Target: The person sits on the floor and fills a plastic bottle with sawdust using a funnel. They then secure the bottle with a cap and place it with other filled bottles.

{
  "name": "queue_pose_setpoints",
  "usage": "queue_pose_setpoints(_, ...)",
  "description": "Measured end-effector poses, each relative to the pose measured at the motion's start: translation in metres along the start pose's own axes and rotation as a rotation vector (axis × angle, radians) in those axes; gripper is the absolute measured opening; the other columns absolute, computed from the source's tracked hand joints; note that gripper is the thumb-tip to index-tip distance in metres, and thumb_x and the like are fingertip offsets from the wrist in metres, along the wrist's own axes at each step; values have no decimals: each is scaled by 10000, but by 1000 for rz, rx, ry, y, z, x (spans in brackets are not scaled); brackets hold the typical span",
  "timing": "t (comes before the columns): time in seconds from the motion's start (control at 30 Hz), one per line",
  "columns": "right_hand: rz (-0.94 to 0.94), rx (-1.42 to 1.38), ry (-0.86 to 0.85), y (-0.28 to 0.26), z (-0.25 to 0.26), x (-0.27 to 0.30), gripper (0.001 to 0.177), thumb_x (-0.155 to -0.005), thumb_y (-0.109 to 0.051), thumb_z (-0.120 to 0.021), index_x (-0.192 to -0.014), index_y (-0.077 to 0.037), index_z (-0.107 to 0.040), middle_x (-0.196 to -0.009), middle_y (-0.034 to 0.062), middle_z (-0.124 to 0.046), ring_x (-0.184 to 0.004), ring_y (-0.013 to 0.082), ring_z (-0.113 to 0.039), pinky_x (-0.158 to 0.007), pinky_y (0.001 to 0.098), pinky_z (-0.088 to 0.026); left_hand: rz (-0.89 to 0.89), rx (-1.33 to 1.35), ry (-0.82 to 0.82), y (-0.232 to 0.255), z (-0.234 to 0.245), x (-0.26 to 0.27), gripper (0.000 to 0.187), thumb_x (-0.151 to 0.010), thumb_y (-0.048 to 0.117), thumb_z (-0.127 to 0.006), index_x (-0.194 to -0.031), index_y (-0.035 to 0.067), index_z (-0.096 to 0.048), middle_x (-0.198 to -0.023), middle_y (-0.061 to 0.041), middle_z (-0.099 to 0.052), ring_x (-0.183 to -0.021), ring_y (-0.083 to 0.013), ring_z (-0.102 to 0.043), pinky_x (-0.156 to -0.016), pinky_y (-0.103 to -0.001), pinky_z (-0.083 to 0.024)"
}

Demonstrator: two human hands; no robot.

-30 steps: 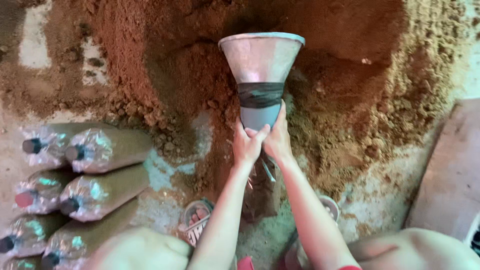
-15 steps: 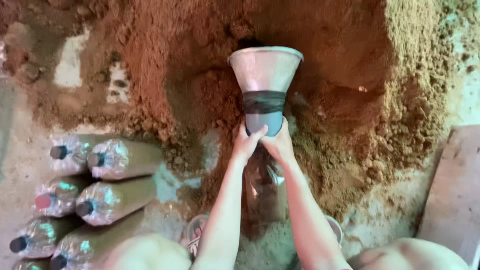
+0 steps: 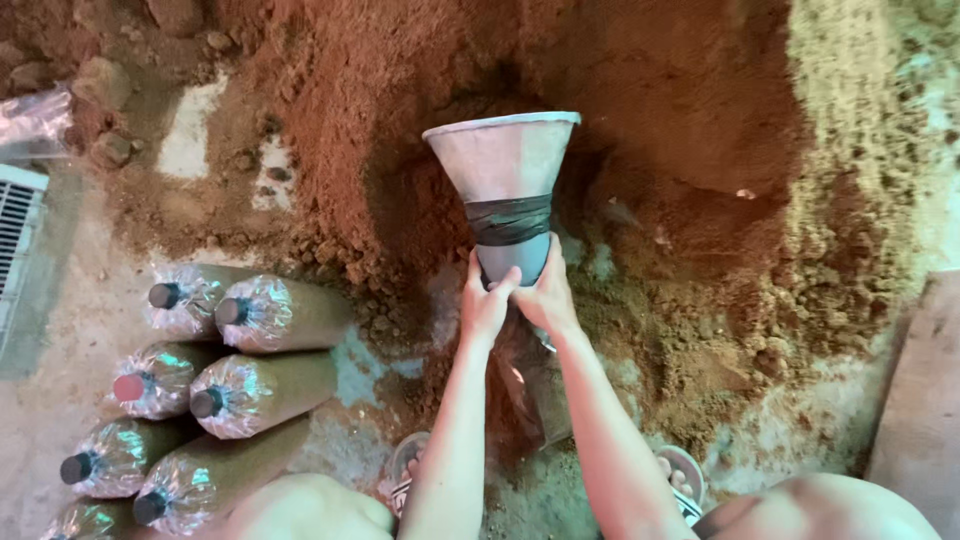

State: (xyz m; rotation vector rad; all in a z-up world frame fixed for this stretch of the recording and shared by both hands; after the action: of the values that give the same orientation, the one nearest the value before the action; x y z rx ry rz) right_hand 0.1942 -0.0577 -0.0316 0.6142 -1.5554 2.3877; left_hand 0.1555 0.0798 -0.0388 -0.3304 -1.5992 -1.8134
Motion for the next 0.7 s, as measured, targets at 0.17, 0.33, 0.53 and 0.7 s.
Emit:
queue_pose_setpoints(0.17, 56, 34, 4, -13, -1, -10, 1156, -775, -400, -828, -1702, -157, -182, -1518, 348, -478, -1446, 559, -492, -1195, 665, -425, -3, 16, -24, -1, 0, -17, 1093, -901, 523, -759, -1754, 95, -225, -1757, -271, -295, -1621, -458, -280, -1306, -566, -282)
queue_pose_setpoints(0.33, 87, 66, 2, -18, -8, -46, 1179, -775, -394, -842, -1699, -112, -166, -1500, 369, -473, -1452, 577, -474, -1199, 672, -414, 17, -28, -28, 4, 4, -54, 1130, -874, 583, -766, -1761, 142, -223, -1775, -238, -268, -1632, -421, -270, -1311, -554, -278)
queue_pose_setpoints(0.53, 111, -25, -11, -22, -4, -55, 1228, -728, -415, -883, -1707, -122, -202, -1567, 383, -453, -1463, 585, -458, -1207, 674, -407, -51, 190, -50, 29, -8, -53, 1166, -863, 478, -828, -1764, 112, -186, -1784, -283, -195, -1649, -462, -163, -1323, -581, -198)
queue_pose_setpoints(0.7, 104, -52, -32, -15, 6, -37, 1262, -688, -445, -913, -1713, -176, -228, -1600, 344, -466, -1484, 543, -460, -1216, 649, -422, -78, 279, -59, 28, -17, -23, 1184, -876, 390, -852, -1767, 87, -134, -1788, -312, -118, -1653, -488, -76, -1328, -604, -109)
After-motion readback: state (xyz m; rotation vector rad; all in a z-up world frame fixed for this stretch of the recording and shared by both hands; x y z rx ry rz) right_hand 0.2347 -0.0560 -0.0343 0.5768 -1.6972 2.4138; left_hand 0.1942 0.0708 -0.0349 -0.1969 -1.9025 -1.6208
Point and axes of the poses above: each hand's wrist, its own x-axis away from the middle knuckle, its own z-axis out of the back of the hand, y = z × x, the point moved 7 cm from there along -x, towards the middle knuckle
